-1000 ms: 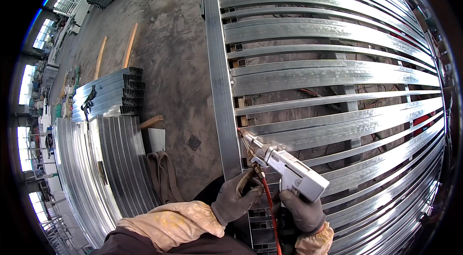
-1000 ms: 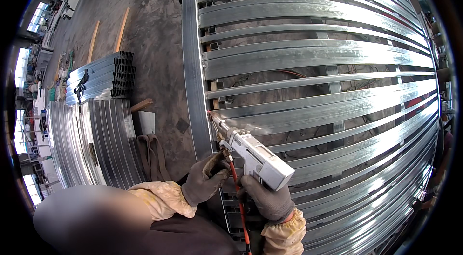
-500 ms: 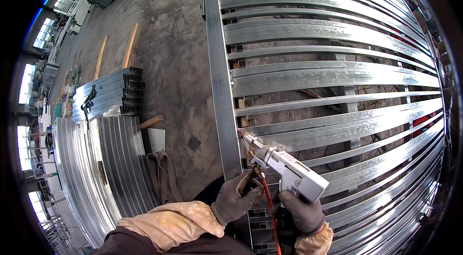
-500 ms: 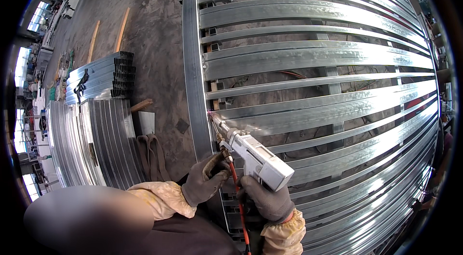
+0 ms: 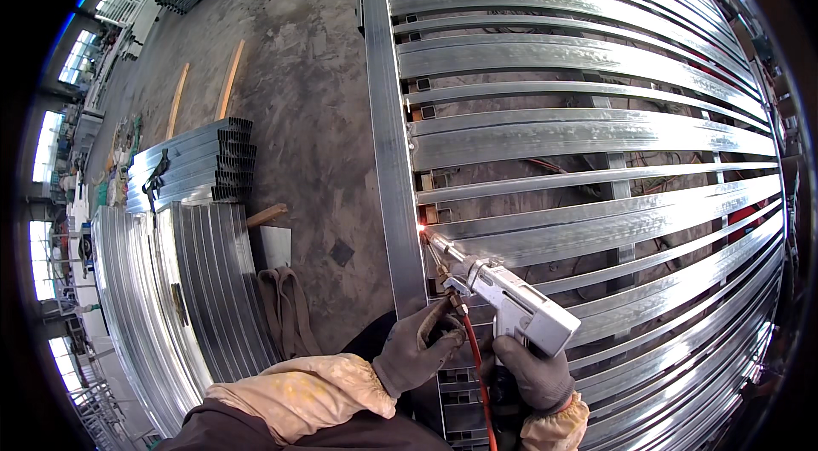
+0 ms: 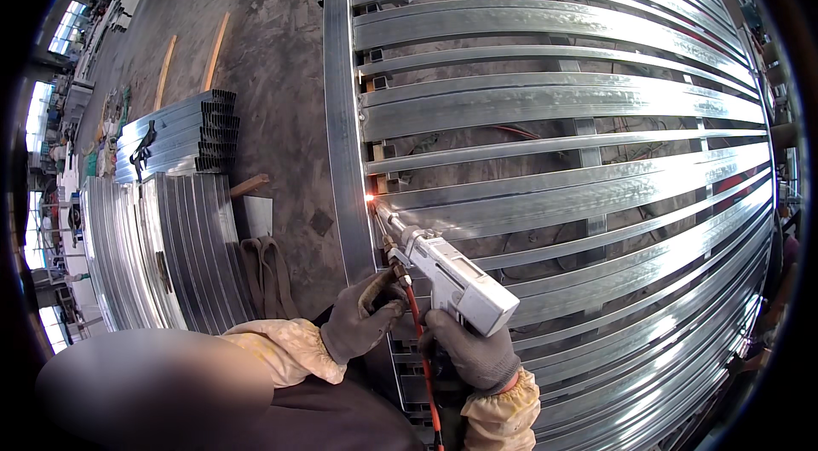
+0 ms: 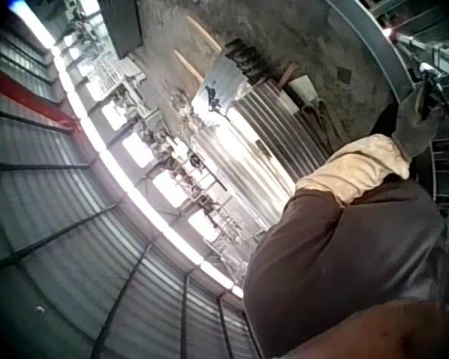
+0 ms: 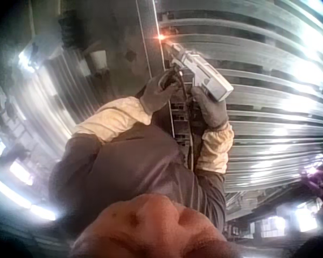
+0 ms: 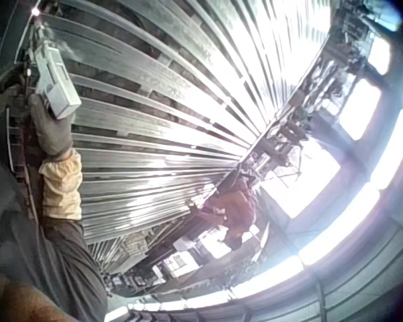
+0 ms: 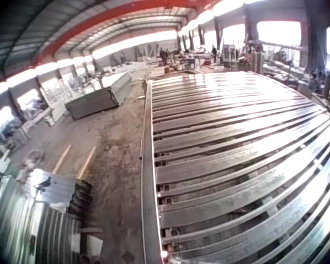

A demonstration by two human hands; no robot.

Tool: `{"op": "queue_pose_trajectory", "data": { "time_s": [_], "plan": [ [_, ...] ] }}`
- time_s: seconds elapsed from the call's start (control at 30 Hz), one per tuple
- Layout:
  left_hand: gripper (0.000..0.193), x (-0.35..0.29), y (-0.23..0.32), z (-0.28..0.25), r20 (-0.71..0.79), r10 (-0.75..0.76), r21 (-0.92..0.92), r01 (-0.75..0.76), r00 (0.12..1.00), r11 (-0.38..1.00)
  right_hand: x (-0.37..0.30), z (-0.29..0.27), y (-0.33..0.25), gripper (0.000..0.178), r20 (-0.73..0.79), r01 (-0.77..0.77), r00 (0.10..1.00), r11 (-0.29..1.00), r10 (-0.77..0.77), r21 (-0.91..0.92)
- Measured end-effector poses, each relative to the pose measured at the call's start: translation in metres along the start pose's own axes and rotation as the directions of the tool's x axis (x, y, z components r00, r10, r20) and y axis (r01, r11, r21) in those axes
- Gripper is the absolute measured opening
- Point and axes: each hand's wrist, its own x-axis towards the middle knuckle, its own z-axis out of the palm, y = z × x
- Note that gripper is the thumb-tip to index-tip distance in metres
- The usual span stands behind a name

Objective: The person welds metal bars onto a large metal frame structure using a handheld welding tool. They systematically move along the frame, creating welds at the intersections of the bars and the frame, producing bright sparks and light.

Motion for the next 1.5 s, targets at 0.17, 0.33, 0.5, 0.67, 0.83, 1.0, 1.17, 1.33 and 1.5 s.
{"op": "queue_pose_trajectory", "data": {
  "time_s": [0.17,0.33,0.5,0.67,0.83,1.0,1.17,1.33,1.5],
  "plan": [
    [0.041,0.0,-0.003,0.0,-0.009,0.002,-0.006,-0.002,1.0,1.0,-0.001,0.0,-0.002,0.035,-0.001,-0.022,1.0,1.0,0.022,-0.004],
    [0.047,-0.001,0.004,0.001,0.005,-0.037,-0.026,0.037,0.999,0.999,-0.001,-0.001,-0.001,0.036,-0.006,-0.029,1.0,1.0,0.029,-0.002],
    [0.055,-0.002,0.001,0.0,-0.007,-0.04,-0.004,0.04,0.999,0.999,-0.001,0.0,0.001,0.033,-0.017,-0.009,1.0,1.0,0.009,0.01],
    [0.055,-0.001,0.003,0.0,0.001,-0.028,-0.003,0.028,1.0,1.0,0.0,-0.002,0.001,0.03,-0.025,-0.029,0.999,0.999,0.029,-0.013],
    [0.055,-0.001,0.007,-0.001,0.012,-0.064,0.001,0.064,0.998,0.998,-0.001,-0.002,0.002,0.03,-0.019,-0.015,1.0,1.0,0.015,-0.008],
    [0.054,-0.002,0.003,0.0,0.004,-0.063,-0.047,0.063,0.998,0.997,-0.001,0.001,0.001,0.03,-0.035,-0.005,0.999,1.0,0.005,0.012],
    [0.053,-0.002,0.005,0.0,0.019,-0.031,-0.002,0.031,0.999,1.0,-0.002,0.0,0.001,0.032,-0.022,-0.01,1.0,0.999,0.011,0.032],
    [0.053,-0.002,0.007,-0.002,0.034,-0.061,-0.025,0.061,0.998,0.998,-0.003,-0.001,0.003,0.033,-0.037,-0.013,0.999,1.0,0.014,0.025],
    [0.054,-0.002,0.009,-0.001,0.026,-0.05,-0.011,0.05,0.998,0.999,-0.004,0.0,0.001,0.03,-0.031,-0.021,0.999,1.0,0.021,0.011]
  ]
}}
